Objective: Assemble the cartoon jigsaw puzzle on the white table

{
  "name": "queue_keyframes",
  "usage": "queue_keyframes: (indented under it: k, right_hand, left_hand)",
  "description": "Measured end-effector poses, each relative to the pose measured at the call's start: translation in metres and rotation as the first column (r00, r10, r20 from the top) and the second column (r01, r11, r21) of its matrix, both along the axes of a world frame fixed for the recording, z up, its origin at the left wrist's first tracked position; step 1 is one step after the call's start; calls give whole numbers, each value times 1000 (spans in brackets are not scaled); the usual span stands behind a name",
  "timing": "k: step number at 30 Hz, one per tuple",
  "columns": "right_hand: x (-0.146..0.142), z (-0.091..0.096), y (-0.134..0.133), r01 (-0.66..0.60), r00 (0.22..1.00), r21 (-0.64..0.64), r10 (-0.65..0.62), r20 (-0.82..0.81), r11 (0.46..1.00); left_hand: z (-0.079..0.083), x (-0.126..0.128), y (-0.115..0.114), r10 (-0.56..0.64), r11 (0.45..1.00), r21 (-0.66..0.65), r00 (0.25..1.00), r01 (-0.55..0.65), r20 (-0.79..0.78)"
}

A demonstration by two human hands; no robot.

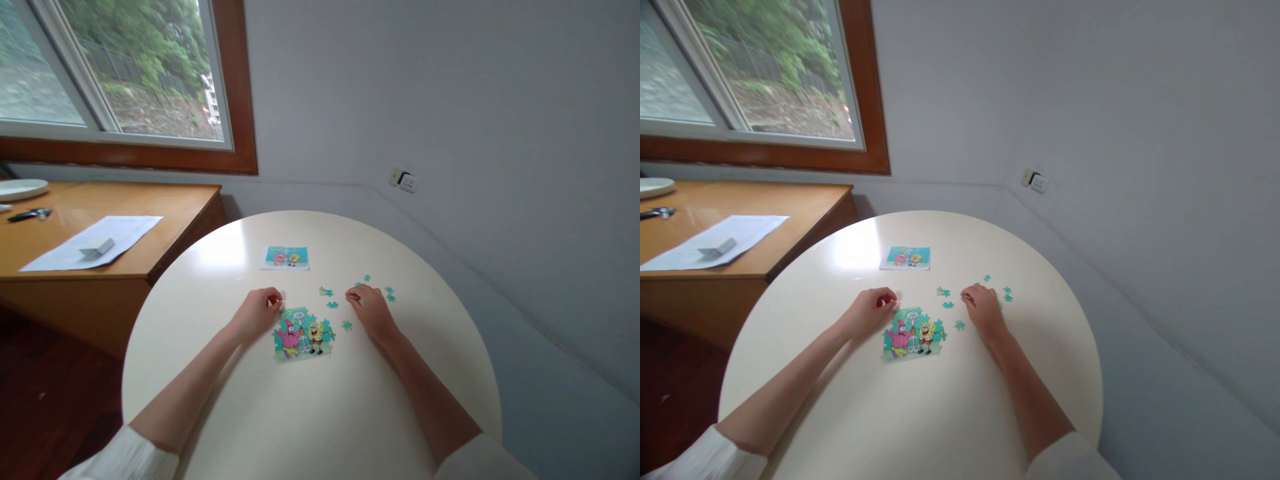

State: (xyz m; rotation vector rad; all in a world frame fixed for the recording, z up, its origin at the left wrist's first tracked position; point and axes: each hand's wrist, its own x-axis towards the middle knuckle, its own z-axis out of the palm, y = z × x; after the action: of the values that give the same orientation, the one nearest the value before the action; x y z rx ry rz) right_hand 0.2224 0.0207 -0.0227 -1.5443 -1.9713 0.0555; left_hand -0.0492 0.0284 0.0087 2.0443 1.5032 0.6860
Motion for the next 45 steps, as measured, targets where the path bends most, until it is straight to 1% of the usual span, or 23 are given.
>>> queue_keyframes:
  k: [6,8,10,13,15,16,18,20,22,24,26,28,32,34,38,45]
  right_hand:
    - [-7,4,-5,-28,989,87,40,-141,996]
    - [-10,5,-6,-48,986,118,65,-152,992]
    - [-13,6,-7,-57,989,131,74,-126,990]
    - [-16,8,-9,-34,994,130,47,-99,991]
    - [-20,9,-11,2,989,119,16,-150,993]
    - [-21,8,-12,17,979,101,4,-204,995]
    - [-26,7,-13,9,934,32,3,-357,999]
    - [-32,6,-15,-56,847,-59,16,-531,997]
    - [-39,4,-16,-134,748,-135,11,-664,982]
    - [-45,5,-17,-185,676,-179,-7,-737,966]
    - [-49,6,-19,-217,647,-207,-18,-762,954]
    - [-51,8,-20,-230,667,-222,-12,-745,948]
    - [-52,13,-22,-170,804,-181,30,-594,969]
    - [-51,14,-23,-162,839,-173,44,-543,971]
    - [-53,13,-24,-206,833,-196,67,-549,959]
    - [-54,6,-23,-228,838,-228,72,-541,946]
  left_hand:
    - [-1,0,0,-88,996,-20,995,87,-49]
    - [-2,-1,1,-116,993,-18,993,115,-31]
    - [-2,0,1,-133,991,-20,991,133,-3]
    - [-2,1,0,-150,987,-46,988,151,28]
    - [-4,2,0,-179,982,-49,983,180,36]
    - [-5,3,0,-196,979,-42,980,197,39]
    - [-9,4,0,-229,973,-19,973,230,42]
    - [-12,5,1,-252,968,-1,967,252,38]
    - [-14,6,0,-269,963,1,963,269,26]
    - [-14,7,0,-284,959,-4,959,285,13]
    - [-12,7,-1,-298,954,-6,954,298,3]
    - [-11,7,-1,-312,950,-8,950,312,-4]
    - [-8,8,-3,-320,947,-10,947,320,-8]
    - [-8,9,-3,-317,949,-6,948,317,-8]
    - [-7,9,-3,-321,947,-10,946,321,-43]
    - [-7,8,-3,-326,945,-17,940,326,-104]
